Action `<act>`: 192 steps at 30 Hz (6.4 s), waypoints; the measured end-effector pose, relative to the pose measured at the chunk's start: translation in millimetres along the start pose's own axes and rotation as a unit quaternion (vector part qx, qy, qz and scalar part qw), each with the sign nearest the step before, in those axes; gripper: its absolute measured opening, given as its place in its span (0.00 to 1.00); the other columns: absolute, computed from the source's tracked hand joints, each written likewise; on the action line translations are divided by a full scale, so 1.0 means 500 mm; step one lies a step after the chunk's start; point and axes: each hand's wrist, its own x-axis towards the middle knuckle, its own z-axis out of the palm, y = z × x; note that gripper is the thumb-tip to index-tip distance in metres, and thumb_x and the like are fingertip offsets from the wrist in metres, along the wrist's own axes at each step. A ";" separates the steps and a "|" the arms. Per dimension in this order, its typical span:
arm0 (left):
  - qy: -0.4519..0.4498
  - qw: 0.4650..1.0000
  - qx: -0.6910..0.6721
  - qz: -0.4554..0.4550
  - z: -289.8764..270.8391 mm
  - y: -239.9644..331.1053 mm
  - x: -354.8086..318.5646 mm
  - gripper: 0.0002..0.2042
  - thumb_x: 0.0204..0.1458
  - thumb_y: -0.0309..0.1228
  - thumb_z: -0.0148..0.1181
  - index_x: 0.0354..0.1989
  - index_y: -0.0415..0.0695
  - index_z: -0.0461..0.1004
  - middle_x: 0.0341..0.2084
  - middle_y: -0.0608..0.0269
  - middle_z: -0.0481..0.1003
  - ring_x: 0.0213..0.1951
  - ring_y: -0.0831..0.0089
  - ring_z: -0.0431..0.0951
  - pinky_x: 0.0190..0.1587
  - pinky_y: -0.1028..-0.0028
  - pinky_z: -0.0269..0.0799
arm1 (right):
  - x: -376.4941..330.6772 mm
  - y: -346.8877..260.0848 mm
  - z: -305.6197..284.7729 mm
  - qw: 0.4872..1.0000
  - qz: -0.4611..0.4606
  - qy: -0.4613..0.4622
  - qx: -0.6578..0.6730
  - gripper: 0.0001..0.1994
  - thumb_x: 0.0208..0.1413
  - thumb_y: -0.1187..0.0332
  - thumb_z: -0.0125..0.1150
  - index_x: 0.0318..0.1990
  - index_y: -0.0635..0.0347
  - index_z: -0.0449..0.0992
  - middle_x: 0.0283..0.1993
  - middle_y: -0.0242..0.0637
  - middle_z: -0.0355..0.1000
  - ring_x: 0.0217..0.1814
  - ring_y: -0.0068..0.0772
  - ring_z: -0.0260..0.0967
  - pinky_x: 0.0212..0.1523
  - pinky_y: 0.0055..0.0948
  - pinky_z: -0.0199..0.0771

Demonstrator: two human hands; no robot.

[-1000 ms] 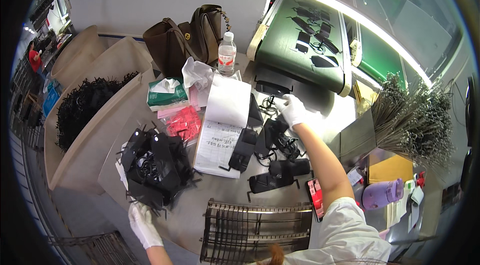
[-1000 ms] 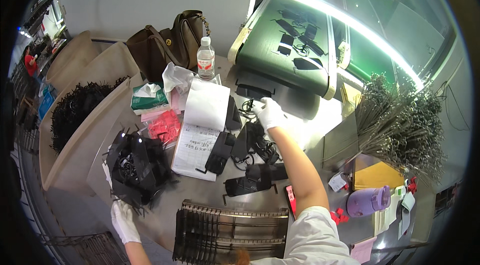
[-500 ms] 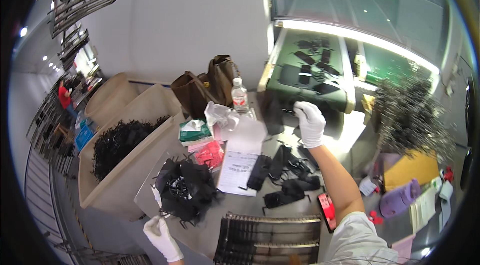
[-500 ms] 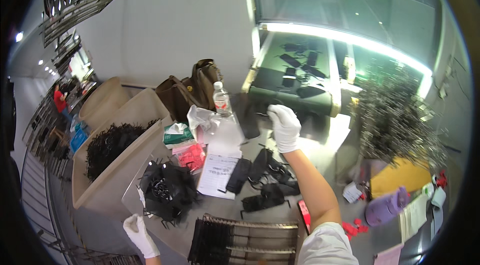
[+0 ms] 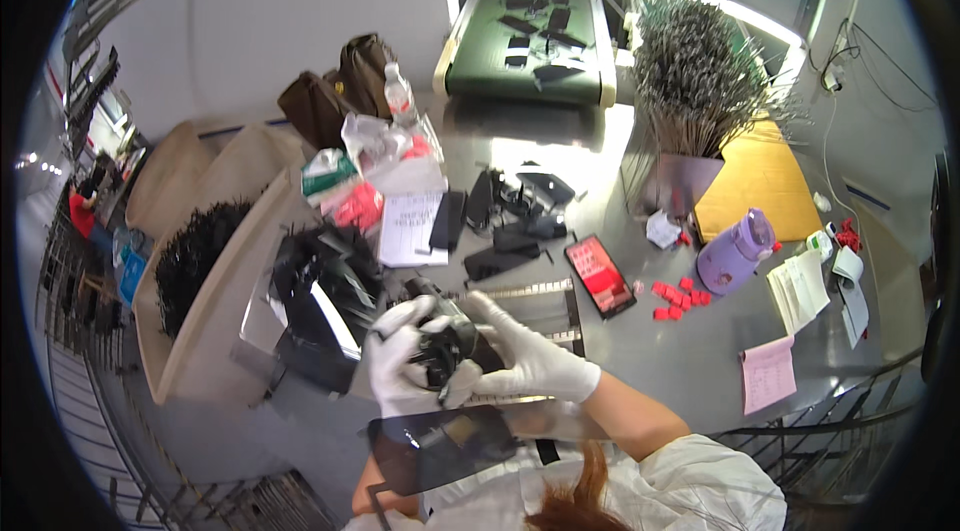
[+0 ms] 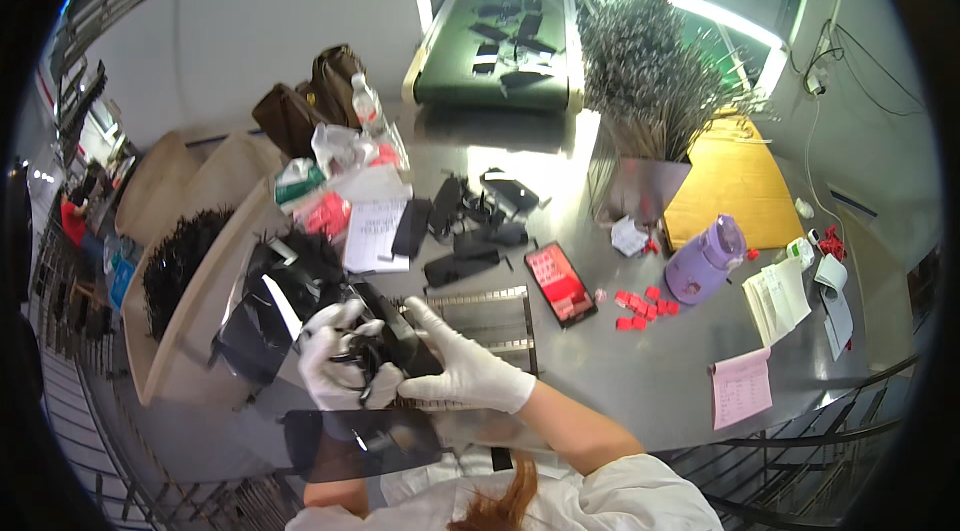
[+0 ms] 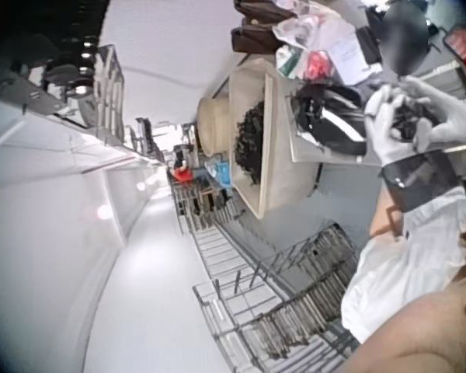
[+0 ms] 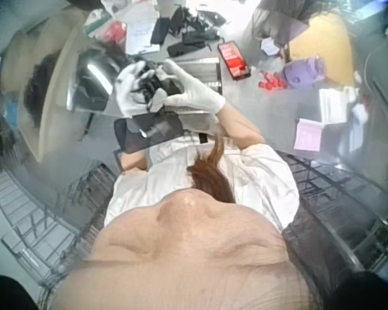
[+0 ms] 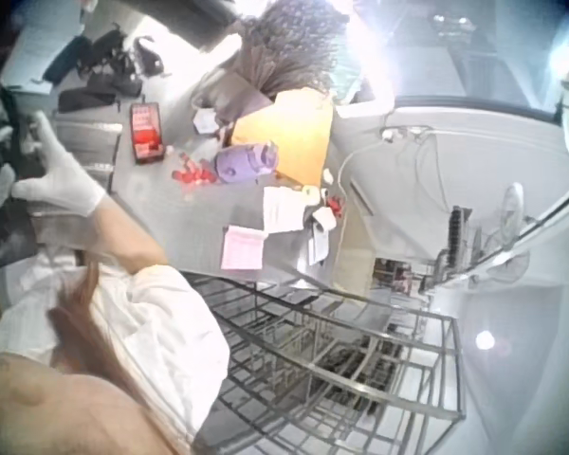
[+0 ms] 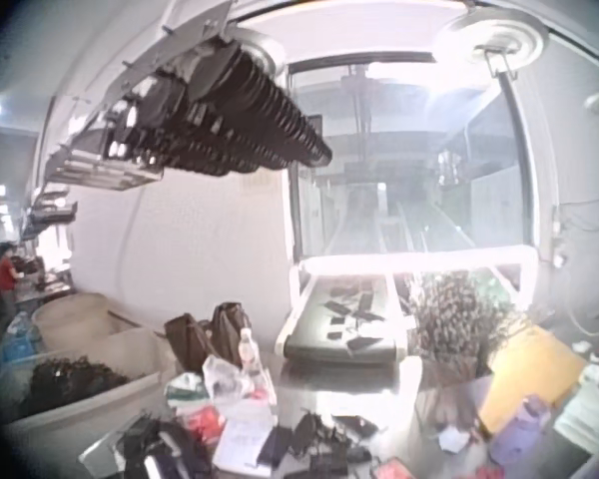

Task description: The person repeatedly picks up small black pouches and eyeglasses from a cluttered table, places them into a metal rack, and occasionally moves the rack or other items on the table. The person wears white gloves and handles each item one at a time.

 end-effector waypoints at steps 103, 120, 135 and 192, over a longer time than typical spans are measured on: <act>-0.157 0.777 0.571 0.215 -0.134 -0.008 0.088 0.17 0.42 0.28 0.74 0.42 0.44 0.78 0.40 0.60 0.80 0.42 0.59 0.79 0.52 0.61 0.70 | 0.025 0.185 -0.045 0.897 0.142 0.156 -0.388 0.52 0.59 0.38 0.57 0.73 0.76 0.44 0.24 0.51 0.76 0.26 0.50 0.77 0.30 0.41 0.76; -0.454 0.705 0.541 0.067 -0.039 -0.123 0.111 0.50 0.32 0.63 0.73 0.60 0.37 0.68 0.61 0.46 0.69 0.64 0.41 0.66 0.69 0.46 0.55 | 0.038 0.121 -0.457 0.596 -0.048 0.304 -0.742 0.27 0.55 0.57 0.66 0.59 0.60 0.73 0.49 0.53 0.75 0.57 0.60 0.70 0.63 0.46 0.68; 0.085 0.879 0.468 -0.020 -0.198 -0.073 0.081 0.26 0.52 0.30 0.70 0.58 0.36 0.68 0.56 0.51 0.71 0.58 0.61 0.72 0.64 0.62 0.65 | 0.470 -0.016 -0.505 0.891 -0.112 0.281 0.340 0.12 0.63 0.69 0.60 0.51 0.62 0.73 0.49 0.40 0.76 0.47 0.36 0.76 0.46 0.36 0.79; -0.432 0.848 -0.215 -0.219 -0.050 0.007 -0.014 0.38 0.49 0.62 0.65 0.43 0.30 0.69 0.28 0.49 0.73 0.26 0.65 0.77 0.26 0.68 0.77 | -0.059 0.037 -0.090 0.987 0.126 -0.074 -0.069 0.39 0.57 0.70 0.60 0.76 0.58 0.52 0.41 0.42 0.77 0.41 0.26 0.75 0.44 0.27 0.76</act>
